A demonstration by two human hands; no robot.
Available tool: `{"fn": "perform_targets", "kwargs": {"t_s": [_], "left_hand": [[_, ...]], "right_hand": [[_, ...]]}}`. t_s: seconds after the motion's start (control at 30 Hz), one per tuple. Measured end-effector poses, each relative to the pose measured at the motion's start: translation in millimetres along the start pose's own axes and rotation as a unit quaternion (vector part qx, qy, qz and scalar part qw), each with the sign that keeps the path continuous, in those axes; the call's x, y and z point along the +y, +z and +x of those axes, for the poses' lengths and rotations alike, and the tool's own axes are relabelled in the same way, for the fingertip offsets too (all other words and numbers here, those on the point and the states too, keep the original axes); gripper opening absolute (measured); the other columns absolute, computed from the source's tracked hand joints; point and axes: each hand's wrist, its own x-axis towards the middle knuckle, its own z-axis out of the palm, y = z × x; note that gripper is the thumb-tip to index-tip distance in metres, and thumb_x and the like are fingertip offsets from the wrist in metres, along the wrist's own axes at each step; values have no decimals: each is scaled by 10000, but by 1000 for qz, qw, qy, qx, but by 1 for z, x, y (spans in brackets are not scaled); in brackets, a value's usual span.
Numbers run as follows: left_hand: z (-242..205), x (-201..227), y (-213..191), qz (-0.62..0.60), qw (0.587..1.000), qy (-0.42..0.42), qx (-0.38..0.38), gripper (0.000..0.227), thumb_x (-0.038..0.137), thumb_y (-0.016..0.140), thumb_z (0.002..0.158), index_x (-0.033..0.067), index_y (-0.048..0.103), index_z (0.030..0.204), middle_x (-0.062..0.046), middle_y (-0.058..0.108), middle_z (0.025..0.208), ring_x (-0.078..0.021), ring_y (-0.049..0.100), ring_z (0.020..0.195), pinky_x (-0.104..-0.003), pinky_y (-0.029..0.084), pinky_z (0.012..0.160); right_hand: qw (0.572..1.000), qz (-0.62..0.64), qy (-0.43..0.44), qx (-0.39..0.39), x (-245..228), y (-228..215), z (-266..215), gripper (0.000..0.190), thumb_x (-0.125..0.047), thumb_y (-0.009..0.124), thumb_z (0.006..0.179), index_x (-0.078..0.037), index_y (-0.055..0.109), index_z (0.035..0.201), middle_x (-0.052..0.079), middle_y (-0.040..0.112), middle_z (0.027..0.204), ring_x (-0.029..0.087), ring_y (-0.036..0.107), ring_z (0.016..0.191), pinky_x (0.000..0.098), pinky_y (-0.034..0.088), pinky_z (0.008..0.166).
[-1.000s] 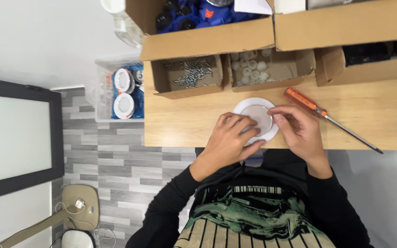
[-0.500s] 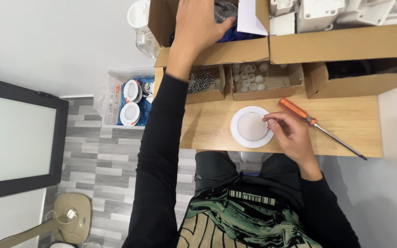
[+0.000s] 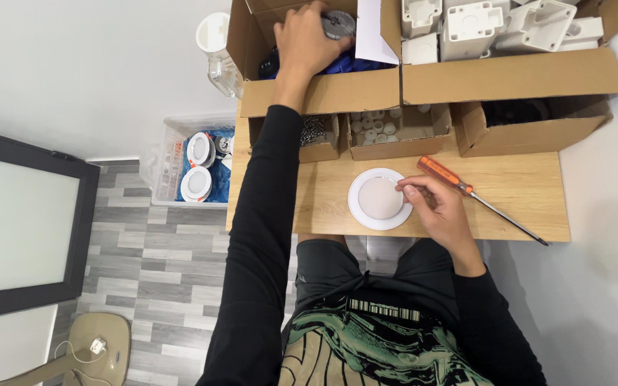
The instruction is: The person assembles circular LED downlights by placing a diffuser onto a white trim ring and then snapping a grey heat-sink housing into the back of the trim ring.
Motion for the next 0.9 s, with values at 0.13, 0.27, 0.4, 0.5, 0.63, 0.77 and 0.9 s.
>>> {"fn": "perform_targets", "kwargs": {"t_s": [0.13,0.27,0.4,0.5,0.63,0.77,0.9], "left_hand": [[-8,4,-43,-149,986,-76,-9,765,659,917,782,163,728,1333,-61,813,1302,-302,737,1211,-517,543,982],[-31,10,-100,-359,931,-25,67,530,463,954,808,132,793,1190,-28,874,1170,-153,821,1090,-312,626,931],[-62,16,-151,-462,883,54,59,433,253,968,919,101,727,1246,-8,788,1194,-106,743,995,-234,643,799],[-95,14,-167,-543,835,84,-14,582,160,1005,953,101,656,1415,-42,731,1311,-63,570,972,-184,466,724],[-147,29,-185,-531,817,179,-133,837,215,1040,854,133,578,1547,-66,596,1588,-191,633,1424,-232,616,940],[-194,49,-150,-525,806,187,-198,944,391,1091,699,163,656,1505,-108,715,1474,-153,751,1046,-321,663,933],[-222,57,-127,-518,797,203,-236,914,350,1052,755,76,627,1517,-216,696,1451,-225,746,905,-445,674,904]], "right_hand": [[1000,-5,-19,8,5,1,-1,205,-172,633,1106,-35,768,1179,69,816,1127,152,768,948,249,602,871],[999,-25,-32,7,-1,3,-3,209,-168,622,1114,-36,775,1164,49,813,1122,143,752,973,251,603,869],[999,-23,-26,8,1,5,-3,210,-171,626,1111,-35,770,1180,55,814,1122,142,754,945,247,599,867],[999,-1,-33,6,6,5,-2,198,-148,625,1114,-20,770,1156,72,804,1137,162,755,921,261,601,862],[997,67,-44,-5,8,5,-4,236,-160,583,1146,17,724,1211,110,785,1131,165,696,909,293,592,872],[991,70,-116,-1,-2,4,-2,254,-124,568,1149,-3,752,1274,121,775,898,141,690,871,317,552,881],[984,128,-124,9,13,-3,-3,399,-206,490,1175,90,658,1382,237,734,1217,286,732,1056,430,603,854]]}}
